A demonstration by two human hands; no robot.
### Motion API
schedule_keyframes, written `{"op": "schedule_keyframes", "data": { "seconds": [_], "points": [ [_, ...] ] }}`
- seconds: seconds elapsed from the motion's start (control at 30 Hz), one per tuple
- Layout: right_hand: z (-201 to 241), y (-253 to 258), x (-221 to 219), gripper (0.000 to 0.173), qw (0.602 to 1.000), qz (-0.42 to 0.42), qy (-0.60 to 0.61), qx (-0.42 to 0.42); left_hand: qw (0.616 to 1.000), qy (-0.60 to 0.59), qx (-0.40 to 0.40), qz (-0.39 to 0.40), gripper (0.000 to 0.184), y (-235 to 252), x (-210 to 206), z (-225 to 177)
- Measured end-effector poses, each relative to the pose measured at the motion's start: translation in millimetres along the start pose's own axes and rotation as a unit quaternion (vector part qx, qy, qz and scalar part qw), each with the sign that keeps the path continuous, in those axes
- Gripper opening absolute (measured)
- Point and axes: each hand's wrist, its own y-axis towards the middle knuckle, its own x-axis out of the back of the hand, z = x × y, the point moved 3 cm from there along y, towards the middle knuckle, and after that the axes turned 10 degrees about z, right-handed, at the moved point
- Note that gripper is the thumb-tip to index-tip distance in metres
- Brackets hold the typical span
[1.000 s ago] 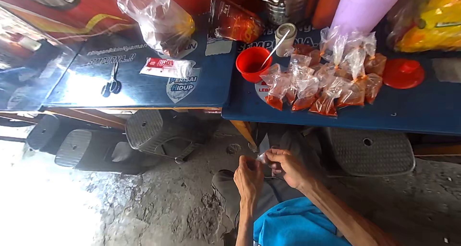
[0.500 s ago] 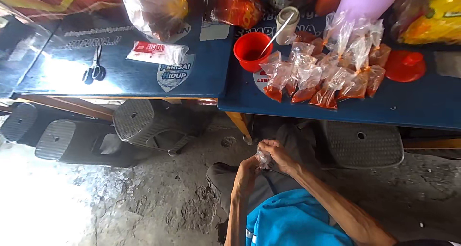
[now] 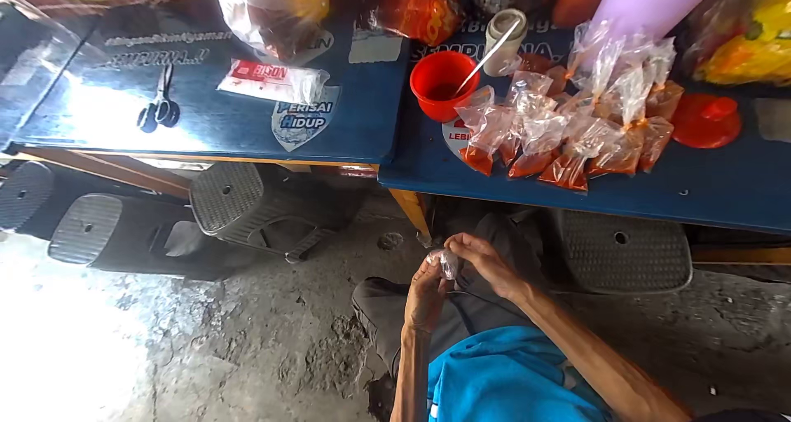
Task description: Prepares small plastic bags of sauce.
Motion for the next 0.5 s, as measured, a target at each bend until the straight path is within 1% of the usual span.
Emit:
{"op": "schedule_keyframes", "data": {
  "seconds": [0.07, 0.13, 0.17, 0.23, 0.33, 0.37, 0.4, 0.43, 0.5],
  "points": [
    [5.5, -11.2, 2.7, 0.033, 0.999, 0.010, -0.038, 0.016, 0.999, 0.034, -0.023, -0.010, 0.025, 2.1, 2.9, -2.5],
    [6.4, -16.1, 3.5, 0.036, 0.998, 0.014, -0.064, 0.026, 0.998, 0.054, -0.033, 0.010, 0.020, 5.2, 5.0, -0.4],
    [5.8, -15.4, 4.1, 0.034, 0.997, 0.010, -0.067, 0.029, 0.997, 0.064, -0.033, 0.019, 0.019, 6.8, 4.7, 1.5],
    [5.7, -12.0, 5.2, 0.024, 0.996, -0.010, -0.083, 0.036, 0.995, 0.091, -0.036, 0.013, 0.022, 9.1, 2.9, 4.4],
    [5.5, -10.6, 4.7, 0.017, 0.983, -0.064, -0.167, 0.045, 0.986, 0.159, -0.037, -0.043, 0.020, 8.5, 0.6, 3.2],
    [3.9, -10.9, 4.3, 0.017, 0.978, -0.079, -0.188, 0.045, 0.976, 0.197, -0.046, -0.075, 0.020, 8.2, -0.7, 2.0],
    [2.3, -11.6, 3.5, 0.018, 0.974, -0.091, -0.203, 0.044, 0.960, 0.252, -0.059, -0.110, 0.024, 7.8, -1.3, 0.9],
    [0.5, -13.0, 2.3, 0.018, 0.971, -0.097, -0.212, 0.043, 0.935, 0.315, -0.074, -0.143, 0.032, 6.8, -0.4, 0.8],
    [-2.3, -14.6, -0.5, 0.019, 0.970, -0.101, -0.216, 0.047, 0.863, 0.455, -0.106, -0.192, 0.053, 5.0, 2.2, 1.2]
  ]
}}
